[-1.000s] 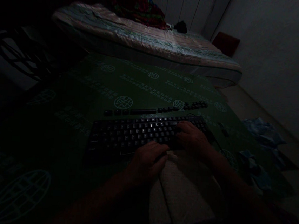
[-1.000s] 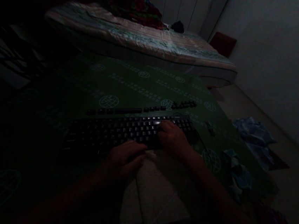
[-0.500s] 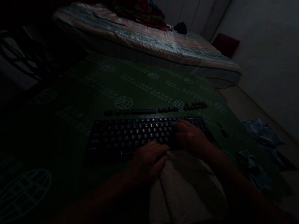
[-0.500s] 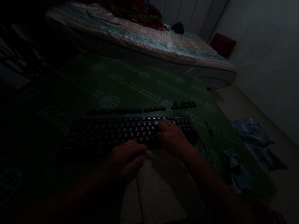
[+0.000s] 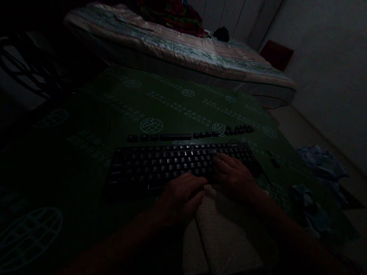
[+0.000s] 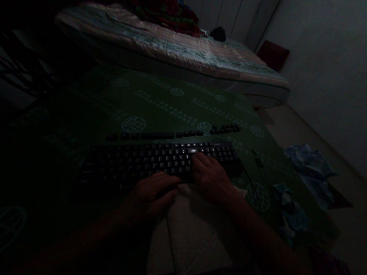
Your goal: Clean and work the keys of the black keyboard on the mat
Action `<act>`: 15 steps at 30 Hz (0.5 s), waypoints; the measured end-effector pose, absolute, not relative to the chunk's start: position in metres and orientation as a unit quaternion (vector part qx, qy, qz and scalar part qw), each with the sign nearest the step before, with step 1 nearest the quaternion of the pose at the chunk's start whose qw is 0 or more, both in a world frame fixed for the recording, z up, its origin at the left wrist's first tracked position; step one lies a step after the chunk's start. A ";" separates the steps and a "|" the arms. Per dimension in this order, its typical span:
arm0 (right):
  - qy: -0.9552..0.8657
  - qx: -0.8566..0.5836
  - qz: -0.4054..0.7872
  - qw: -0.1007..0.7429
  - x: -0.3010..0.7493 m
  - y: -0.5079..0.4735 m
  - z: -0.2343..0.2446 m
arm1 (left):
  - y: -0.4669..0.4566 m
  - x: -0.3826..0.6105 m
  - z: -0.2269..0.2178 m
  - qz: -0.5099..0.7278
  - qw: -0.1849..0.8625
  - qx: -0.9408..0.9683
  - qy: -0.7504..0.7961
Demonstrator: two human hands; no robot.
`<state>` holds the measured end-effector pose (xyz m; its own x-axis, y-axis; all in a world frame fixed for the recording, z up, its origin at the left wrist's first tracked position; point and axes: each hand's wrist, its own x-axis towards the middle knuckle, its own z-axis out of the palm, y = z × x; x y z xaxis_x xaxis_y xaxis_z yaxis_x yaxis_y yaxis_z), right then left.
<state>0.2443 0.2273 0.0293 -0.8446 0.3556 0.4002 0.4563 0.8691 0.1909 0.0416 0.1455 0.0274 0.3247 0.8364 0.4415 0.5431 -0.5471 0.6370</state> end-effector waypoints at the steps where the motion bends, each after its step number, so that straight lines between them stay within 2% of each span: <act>1: -0.949 -0.214 -0.136 0.184 0.244 0.226 0.028 | 0.146 0.042 0.027 0.385 0.189 0.791 0.436; 7: -0.938 -0.200 -0.147 0.243 0.242 0.225 0.020 | 0.146 0.041 0.024 0.368 0.200 0.794 0.440; 15: -0.921 -0.251 -0.150 0.256 0.244 0.220 0.015 | 0.146 0.041 0.026 0.381 0.188 0.794 0.434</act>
<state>0.2437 0.2199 0.0148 -0.7428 0.3868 0.5464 0.5400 0.8286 0.1475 0.0414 0.1460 0.0256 0.3323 0.8332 0.4420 0.5464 -0.5520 0.6298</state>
